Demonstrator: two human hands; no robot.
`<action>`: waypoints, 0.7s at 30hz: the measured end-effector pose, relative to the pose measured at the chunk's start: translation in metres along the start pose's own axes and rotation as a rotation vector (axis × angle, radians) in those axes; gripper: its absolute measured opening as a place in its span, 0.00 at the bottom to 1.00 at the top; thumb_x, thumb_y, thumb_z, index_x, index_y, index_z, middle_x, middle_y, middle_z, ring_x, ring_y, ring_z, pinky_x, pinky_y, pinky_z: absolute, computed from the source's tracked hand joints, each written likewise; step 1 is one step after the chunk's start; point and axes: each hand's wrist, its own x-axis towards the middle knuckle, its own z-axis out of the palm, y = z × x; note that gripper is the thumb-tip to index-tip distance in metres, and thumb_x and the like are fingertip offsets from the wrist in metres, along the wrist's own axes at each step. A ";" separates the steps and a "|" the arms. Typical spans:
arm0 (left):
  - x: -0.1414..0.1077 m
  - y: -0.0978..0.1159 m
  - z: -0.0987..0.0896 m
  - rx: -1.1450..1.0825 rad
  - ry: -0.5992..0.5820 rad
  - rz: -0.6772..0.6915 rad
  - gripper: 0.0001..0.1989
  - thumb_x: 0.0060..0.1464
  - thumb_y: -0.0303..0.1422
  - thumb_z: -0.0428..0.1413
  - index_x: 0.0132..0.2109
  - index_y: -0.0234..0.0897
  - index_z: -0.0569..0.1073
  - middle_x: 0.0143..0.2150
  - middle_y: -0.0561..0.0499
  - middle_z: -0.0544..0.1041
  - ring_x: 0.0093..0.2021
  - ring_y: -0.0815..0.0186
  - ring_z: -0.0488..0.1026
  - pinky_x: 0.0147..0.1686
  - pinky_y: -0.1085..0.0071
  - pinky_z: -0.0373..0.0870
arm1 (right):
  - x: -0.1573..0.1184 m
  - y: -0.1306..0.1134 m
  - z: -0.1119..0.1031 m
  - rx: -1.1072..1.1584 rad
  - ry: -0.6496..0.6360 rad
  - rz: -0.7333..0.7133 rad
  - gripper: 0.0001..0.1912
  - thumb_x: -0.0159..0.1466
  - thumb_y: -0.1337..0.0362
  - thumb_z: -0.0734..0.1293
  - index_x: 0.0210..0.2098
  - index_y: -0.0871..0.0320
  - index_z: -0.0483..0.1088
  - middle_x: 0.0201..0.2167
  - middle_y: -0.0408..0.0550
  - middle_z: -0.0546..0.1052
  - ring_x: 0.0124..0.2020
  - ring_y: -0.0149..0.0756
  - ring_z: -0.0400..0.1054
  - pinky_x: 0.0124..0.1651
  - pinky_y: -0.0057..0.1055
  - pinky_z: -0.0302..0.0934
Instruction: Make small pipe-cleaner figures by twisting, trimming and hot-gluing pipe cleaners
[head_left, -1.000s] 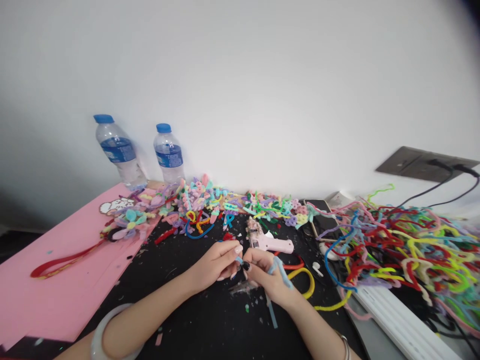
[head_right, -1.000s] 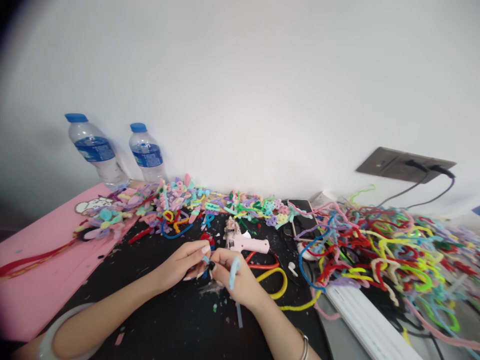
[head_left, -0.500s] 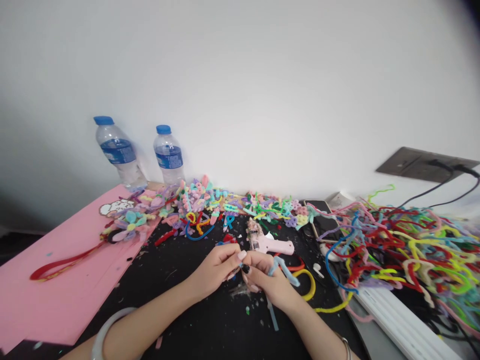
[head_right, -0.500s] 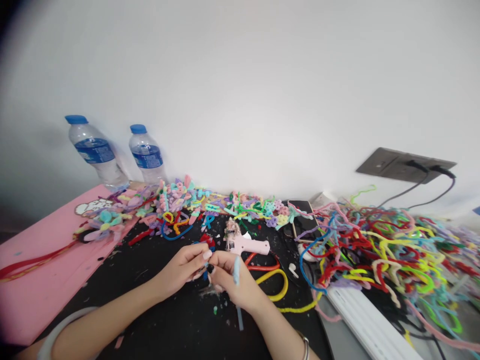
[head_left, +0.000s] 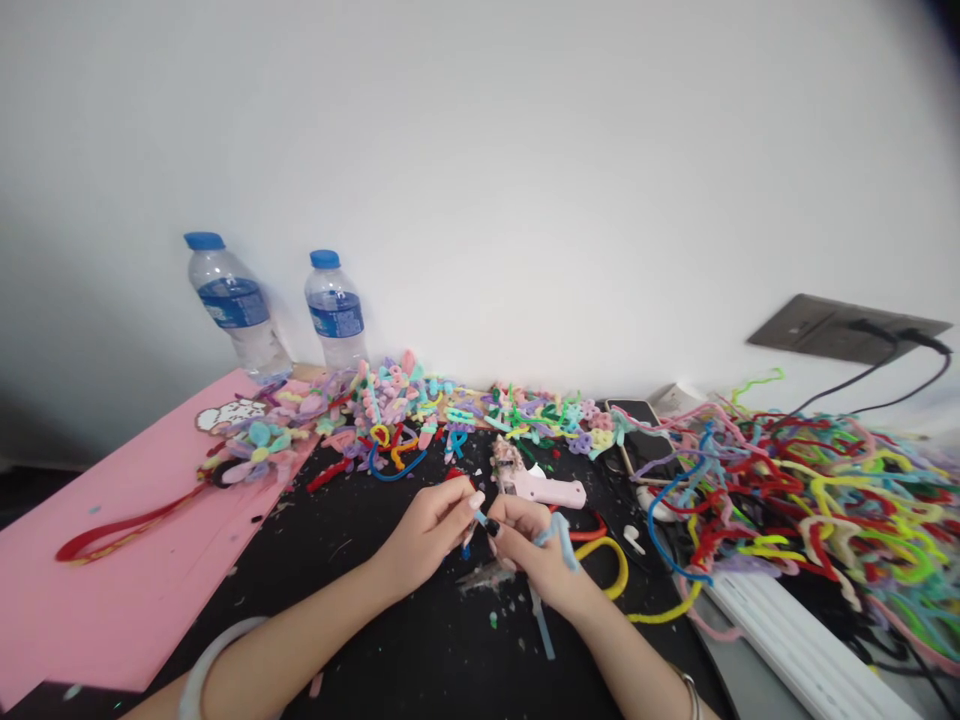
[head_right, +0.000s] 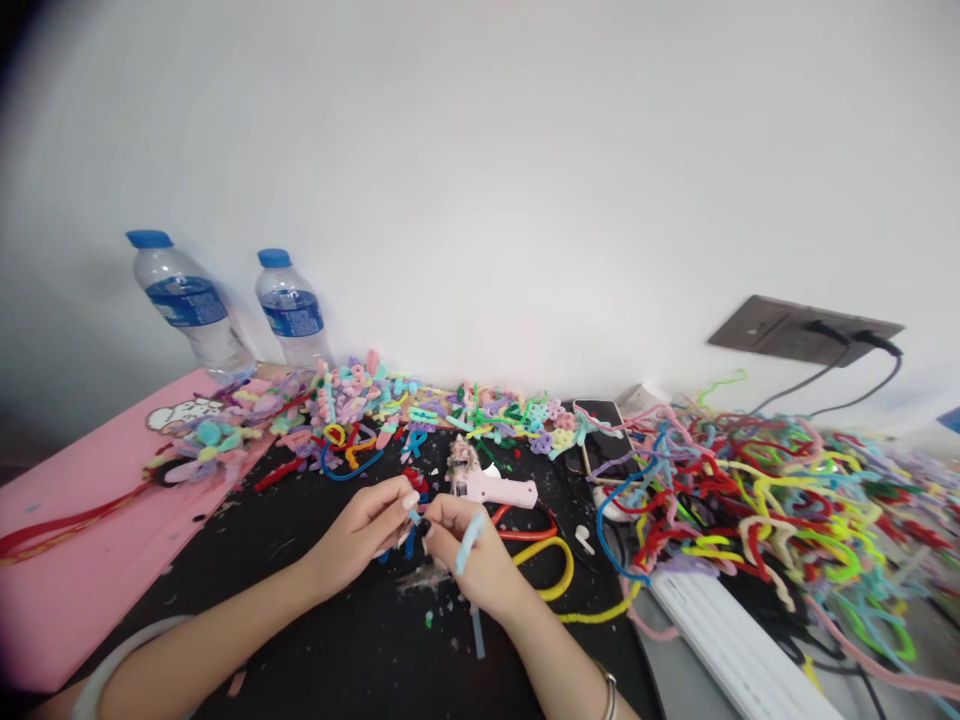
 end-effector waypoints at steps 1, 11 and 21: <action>0.000 0.000 0.000 0.059 0.014 0.030 0.18 0.60 0.40 0.44 0.25 0.36 0.58 0.19 0.59 0.58 0.19 0.74 0.54 0.20 0.77 0.51 | 0.000 0.000 0.000 0.004 0.002 0.000 0.13 0.60 0.58 0.63 0.24 0.59 0.61 0.15 0.35 0.58 0.16 0.23 0.46 0.20 0.24 0.41; -0.001 -0.003 -0.007 0.381 0.065 0.245 0.16 0.59 0.33 0.46 0.23 0.35 0.58 0.21 0.57 0.58 0.22 0.73 0.55 0.24 0.75 0.51 | -0.001 -0.009 0.005 -0.147 0.030 -0.018 0.13 0.59 0.60 0.63 0.22 0.58 0.59 0.16 0.35 0.56 0.18 0.24 0.47 0.20 0.24 0.41; 0.003 -0.008 -0.002 -0.202 -0.197 -0.063 0.21 0.58 0.47 0.44 0.27 0.35 0.60 0.19 0.56 0.65 0.13 0.78 0.53 0.12 0.80 0.46 | 0.002 -0.003 -0.001 0.122 -0.052 0.075 0.13 0.56 0.58 0.66 0.21 0.59 0.62 0.14 0.35 0.61 0.14 0.21 0.48 0.18 0.23 0.42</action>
